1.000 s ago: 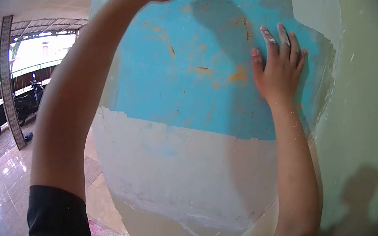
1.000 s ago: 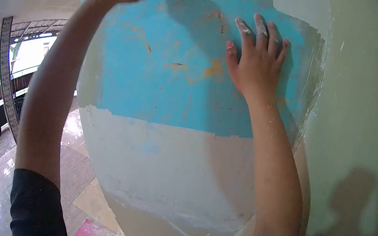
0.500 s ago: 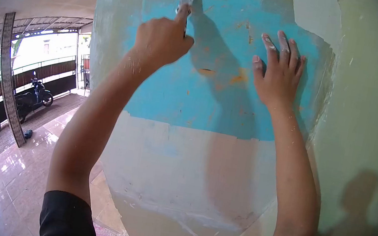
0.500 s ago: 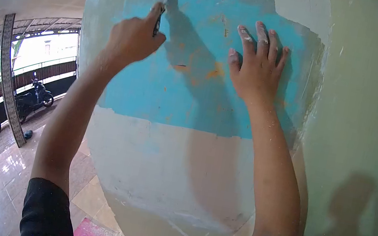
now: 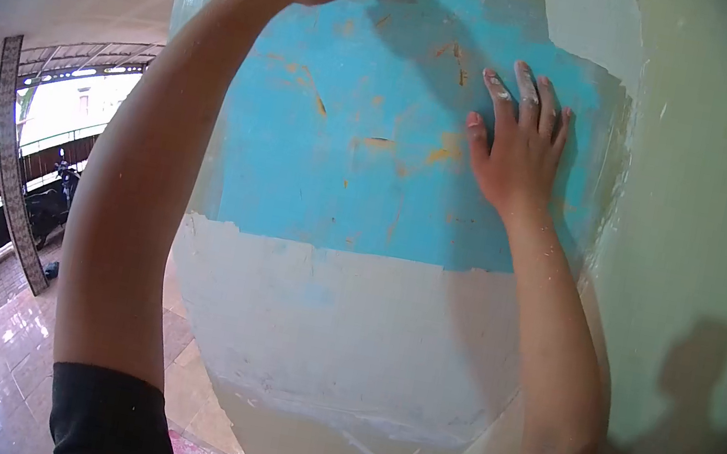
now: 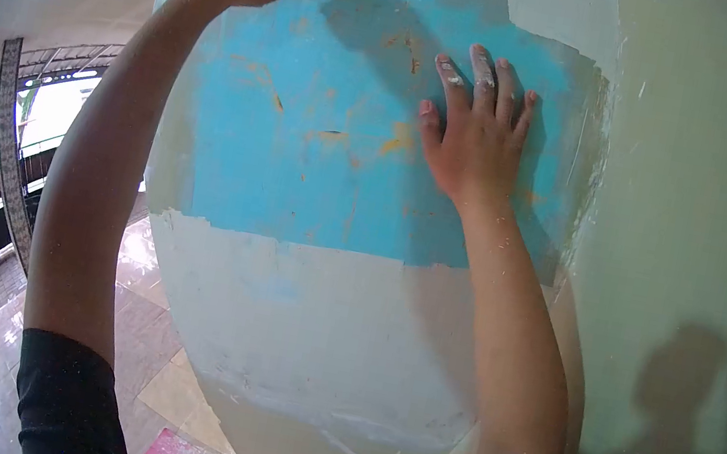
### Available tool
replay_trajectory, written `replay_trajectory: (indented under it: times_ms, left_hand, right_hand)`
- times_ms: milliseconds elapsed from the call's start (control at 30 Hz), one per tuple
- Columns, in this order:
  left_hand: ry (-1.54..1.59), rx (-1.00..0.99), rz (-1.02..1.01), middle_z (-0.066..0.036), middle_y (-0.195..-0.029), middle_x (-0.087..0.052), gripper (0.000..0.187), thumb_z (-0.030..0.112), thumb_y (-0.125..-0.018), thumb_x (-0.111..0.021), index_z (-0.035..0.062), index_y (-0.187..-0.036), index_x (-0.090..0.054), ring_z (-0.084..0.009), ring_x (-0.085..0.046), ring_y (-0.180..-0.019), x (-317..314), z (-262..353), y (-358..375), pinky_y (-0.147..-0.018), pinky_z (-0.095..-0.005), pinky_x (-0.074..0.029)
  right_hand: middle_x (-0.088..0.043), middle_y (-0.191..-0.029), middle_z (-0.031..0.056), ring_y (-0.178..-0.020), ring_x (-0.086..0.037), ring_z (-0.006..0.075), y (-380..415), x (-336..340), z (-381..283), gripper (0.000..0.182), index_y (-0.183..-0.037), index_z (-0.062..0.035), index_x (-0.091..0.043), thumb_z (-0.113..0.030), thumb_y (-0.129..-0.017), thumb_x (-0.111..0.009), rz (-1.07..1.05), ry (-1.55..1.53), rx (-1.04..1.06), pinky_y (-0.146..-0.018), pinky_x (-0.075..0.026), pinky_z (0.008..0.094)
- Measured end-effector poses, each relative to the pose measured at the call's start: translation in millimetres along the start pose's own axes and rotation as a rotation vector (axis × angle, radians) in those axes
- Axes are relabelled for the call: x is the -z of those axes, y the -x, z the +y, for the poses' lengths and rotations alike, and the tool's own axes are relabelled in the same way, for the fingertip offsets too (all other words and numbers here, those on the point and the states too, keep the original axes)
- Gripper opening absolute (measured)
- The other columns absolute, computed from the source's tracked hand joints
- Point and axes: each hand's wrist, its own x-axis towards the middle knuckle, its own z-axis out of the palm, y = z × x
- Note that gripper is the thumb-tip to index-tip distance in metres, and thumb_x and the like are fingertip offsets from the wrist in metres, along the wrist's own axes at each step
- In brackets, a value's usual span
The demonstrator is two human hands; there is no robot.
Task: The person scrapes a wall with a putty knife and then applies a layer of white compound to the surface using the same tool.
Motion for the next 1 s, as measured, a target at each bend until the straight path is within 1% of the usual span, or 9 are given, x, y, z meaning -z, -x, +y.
replay_trajectory:
  times_ms: [67, 133, 200, 267, 300, 433, 533, 667, 1000]
  left_hand:
    - [0.025, -0.009, -0.042, -0.021, -0.112, -0.072, 0.060, 0.041, -0.091, -0.059, 0.0106, -0.142, -0.050, -0.0403, -0.069, -0.101, 13.1, 1.2, -8.9, -0.090, -0.0504, -0.053]
    - [0.083, 0.133, -0.168, -0.022, -0.114, -0.072, 0.053, 0.036, -0.089, -0.062, 0.0046, -0.132, -0.060, -0.0382, -0.068, -0.107, 37.1, 18.8, -0.8, -0.093, -0.0468, -0.053]
    - [0.094, 0.052, -0.072, -0.022, -0.118, -0.070, 0.054, 0.035, -0.090, -0.062, 0.0044, -0.133, -0.059, -0.0382, -0.067, -0.110, 24.6, 8.2, 4.3, -0.095, -0.0463, -0.053]
    - [0.131, -0.044, -0.055, -0.023, -0.107, -0.072, 0.059, 0.039, -0.091, -0.060, 0.0092, -0.140, -0.051, -0.0419, -0.069, -0.099, -4.0, -2.3, 2.4, -0.088, -0.0515, -0.053]
    - [0.095, -0.100, 0.085, -0.024, -0.100, -0.072, 0.058, 0.037, -0.090, -0.061, 0.0081, -0.139, -0.049, -0.0438, -0.069, -0.097, -23.1, -3.9, 12.7, -0.086, -0.0538, -0.053]
    - [0.099, 0.032, -0.053, -0.024, -0.089, -0.072, 0.079, 0.037, -0.089, -0.064, 0.0125, -0.156, -0.031, -0.0439, -0.071, -0.086, -35.4, 33.5, 94.4, -0.078, -0.0546, -0.055]
    - [0.161, 0.070, -0.135, -0.021, -0.082, -0.071, 0.081, 0.033, -0.088, -0.064, 0.0120, -0.158, -0.029, -0.0411, -0.072, -0.077, -36.3, 48.3, 127.5, -0.072, -0.0523, -0.056]
    - [0.150, 0.077, -0.194, -0.022, -0.082, -0.072, 0.078, 0.032, -0.088, -0.063, 0.0115, -0.157, -0.031, -0.0411, -0.072, -0.079, -22.8, 54.0, 128.7, -0.072, -0.0518, -0.056]
    - [0.120, 0.002, 0.032, -0.023, -0.104, -0.072, 0.061, 0.038, -0.090, -0.058, 0.0108, -0.144, -0.047, -0.0438, -0.069, -0.099, -16.9, 36.2, 39.2, -0.088, -0.0538, -0.054]
  right_hand:
    - [-0.034, -0.161, 0.0080, -0.150, -0.027, 0.0340, 1.0, 0.4, 0.2, 0.054, -0.151, -0.0279, -0.043, -0.045, -0.100, -0.051, 0.002, 0.008, 0.000, -0.120, -0.016, 0.0664]
    - [-0.036, -0.161, 0.0082, -0.149, -0.030, 0.0339, 1.8, -0.7, -1.0, 0.051, -0.148, -0.0246, -0.049, -0.039, -0.099, -0.054, 0.038, -0.011, 0.002, -0.119, -0.019, 0.0648]
    - [-0.037, -0.161, 0.0080, -0.149, -0.030, 0.0339, 0.8, -0.2, -0.3, 0.052, -0.148, -0.0249, -0.048, -0.039, -0.099, -0.054, 0.034, -0.003, 0.000, -0.119, -0.019, 0.0649]
    - [-0.037, -0.161, 0.0079, -0.149, -0.030, 0.0338, 2.8, -0.3, -1.9, 0.052, -0.149, -0.0252, -0.048, -0.039, -0.099, -0.055, 0.029, 0.001, 0.000, -0.119, -0.019, 0.0650]
    - [-0.037, -0.161, 0.0076, -0.149, -0.030, 0.0337, 2.6, -0.1, -2.3, 0.052, -0.149, -0.0254, -0.048, -0.039, -0.099, -0.055, 0.031, -0.004, -0.002, -0.119, -0.019, 0.0651]
    - [-0.037, -0.160, 0.0068, -0.149, -0.030, 0.0332, 3.6, -0.4, -1.6, 0.052, -0.148, -0.0258, -0.048, -0.038, -0.099, -0.055, 0.038, -0.015, -0.004, -0.119, -0.018, 0.0652]
    - [-0.035, -0.161, 0.0069, -0.151, -0.027, 0.0341, 2.9, 0.5, -1.7, 0.053, -0.149, -0.0280, -0.046, -0.043, -0.099, -0.054, -0.001, 0.007, -0.016, -0.120, -0.015, 0.0663]
    - [-0.034, -0.161, 0.0071, -0.150, -0.027, 0.0342, 5.5, -0.6, -2.6, 0.053, -0.149, -0.0275, -0.046, -0.042, -0.099, -0.054, 0.008, -0.004, -0.006, -0.120, -0.015, 0.0665]
    - [-0.032, -0.162, 0.0082, -0.151, -0.026, 0.0343, 6.6, 2.5, -1.7, 0.054, -0.150, -0.0274, -0.045, -0.044, -0.099, -0.052, -0.005, 0.011, 0.002, -0.120, -0.016, 0.0660]
